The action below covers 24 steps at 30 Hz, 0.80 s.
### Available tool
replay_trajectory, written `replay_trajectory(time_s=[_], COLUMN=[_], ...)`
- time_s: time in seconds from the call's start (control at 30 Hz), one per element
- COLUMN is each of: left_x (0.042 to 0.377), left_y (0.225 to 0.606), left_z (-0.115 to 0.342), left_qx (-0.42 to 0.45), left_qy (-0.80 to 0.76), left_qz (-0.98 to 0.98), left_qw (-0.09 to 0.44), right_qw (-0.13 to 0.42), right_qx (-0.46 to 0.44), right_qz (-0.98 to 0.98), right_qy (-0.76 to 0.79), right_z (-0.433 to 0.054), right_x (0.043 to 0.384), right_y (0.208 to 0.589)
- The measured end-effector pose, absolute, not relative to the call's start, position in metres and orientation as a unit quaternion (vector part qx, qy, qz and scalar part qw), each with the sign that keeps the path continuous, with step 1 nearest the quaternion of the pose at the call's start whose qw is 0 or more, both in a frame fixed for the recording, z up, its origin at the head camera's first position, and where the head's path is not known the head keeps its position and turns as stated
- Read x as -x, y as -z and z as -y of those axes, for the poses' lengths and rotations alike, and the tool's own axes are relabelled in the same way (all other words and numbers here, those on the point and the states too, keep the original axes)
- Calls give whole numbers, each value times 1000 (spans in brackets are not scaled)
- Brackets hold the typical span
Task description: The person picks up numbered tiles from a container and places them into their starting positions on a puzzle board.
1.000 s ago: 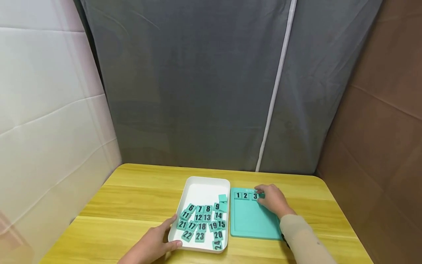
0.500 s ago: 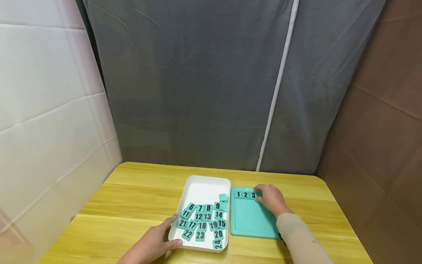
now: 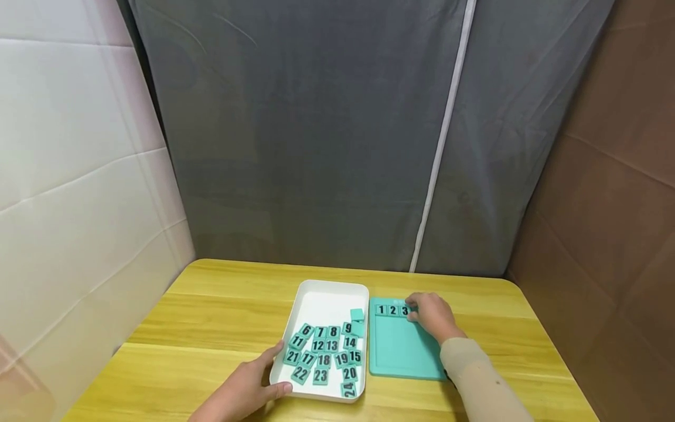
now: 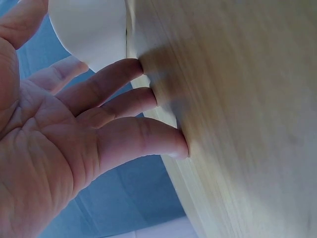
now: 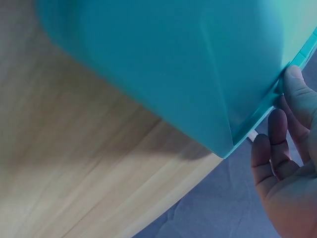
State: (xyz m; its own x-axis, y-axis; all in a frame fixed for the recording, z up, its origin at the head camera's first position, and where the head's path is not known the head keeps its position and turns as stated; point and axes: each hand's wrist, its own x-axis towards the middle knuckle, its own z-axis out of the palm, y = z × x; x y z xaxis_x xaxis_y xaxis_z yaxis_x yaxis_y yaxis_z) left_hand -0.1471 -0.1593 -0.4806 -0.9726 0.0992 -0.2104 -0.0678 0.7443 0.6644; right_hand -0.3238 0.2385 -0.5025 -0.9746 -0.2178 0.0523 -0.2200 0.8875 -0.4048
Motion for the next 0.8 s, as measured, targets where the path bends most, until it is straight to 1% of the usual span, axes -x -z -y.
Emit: replay_trajectory(time_s=[0.33,0.6,0.7,0.8], left_x=[148,149,148,148], left_y=[481,481,480,480], left_z=[160,158,159,159], left_qx=[-10,-12,-10,-12], left_qy=[-356,-364,-363,-361], left_qz=[-928,-924,-924,-926], left_qw=[109,118,118,115], right_qw=[1,-21,-24,-13], right_qx=[-115,-105,-107,-118], right_qz=[970,969,968,967], right_qy=[-213,-223,-226,-224], right_z=[-237,-237,-230,-214], right_x=[326,325,325,323], right_y=[500,495,491,487])
